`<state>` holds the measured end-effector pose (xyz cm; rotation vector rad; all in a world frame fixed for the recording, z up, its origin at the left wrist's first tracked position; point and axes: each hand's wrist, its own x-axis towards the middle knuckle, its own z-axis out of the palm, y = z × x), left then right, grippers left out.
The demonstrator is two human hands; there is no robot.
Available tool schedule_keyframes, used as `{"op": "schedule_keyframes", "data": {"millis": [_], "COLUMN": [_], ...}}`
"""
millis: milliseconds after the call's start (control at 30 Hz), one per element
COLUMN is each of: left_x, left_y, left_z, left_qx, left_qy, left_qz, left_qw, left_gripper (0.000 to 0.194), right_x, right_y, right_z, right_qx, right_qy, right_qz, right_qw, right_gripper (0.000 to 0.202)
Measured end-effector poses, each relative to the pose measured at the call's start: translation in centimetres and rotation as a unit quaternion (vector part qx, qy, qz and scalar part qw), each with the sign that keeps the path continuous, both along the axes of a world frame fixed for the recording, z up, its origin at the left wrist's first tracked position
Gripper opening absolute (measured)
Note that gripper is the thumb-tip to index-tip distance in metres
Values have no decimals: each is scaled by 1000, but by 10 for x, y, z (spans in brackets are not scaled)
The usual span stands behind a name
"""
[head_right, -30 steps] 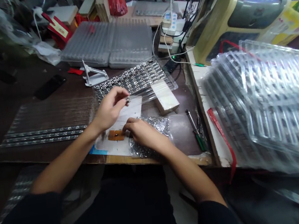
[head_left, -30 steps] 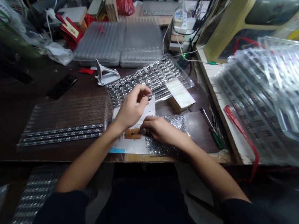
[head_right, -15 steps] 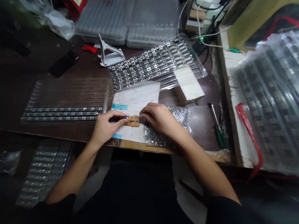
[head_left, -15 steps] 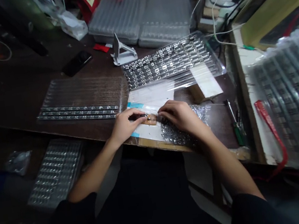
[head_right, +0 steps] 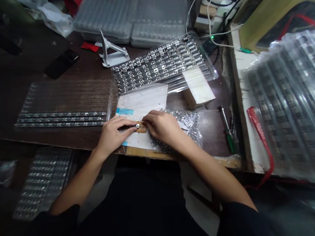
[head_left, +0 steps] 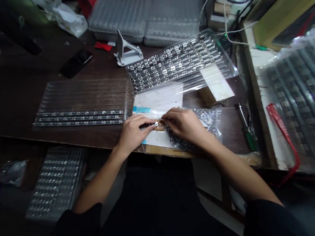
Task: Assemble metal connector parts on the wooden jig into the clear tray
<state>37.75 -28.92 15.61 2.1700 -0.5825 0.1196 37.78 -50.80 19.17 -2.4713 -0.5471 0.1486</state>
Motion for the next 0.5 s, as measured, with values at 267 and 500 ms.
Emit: {"op": "schedule_keyframes", "data": {"millis": [267, 500], "left_x": [-5, -9], "left_y": [1, -1], "left_z": [5, 2], "left_qx": [-49, 60], "left_qy": [19, -1], "left_qz": [98, 81], "left_qw": [994, 995], "left_gripper": [12, 7], "right_x": [-3, -9], "right_y": [13, 21], "right_z": [-5, -2], "right_qx": [-105, -128], "right_qy": [-2, -58], "right_qz": [3, 127], "right_qw": [994, 982], "right_gripper": [27, 27]}}
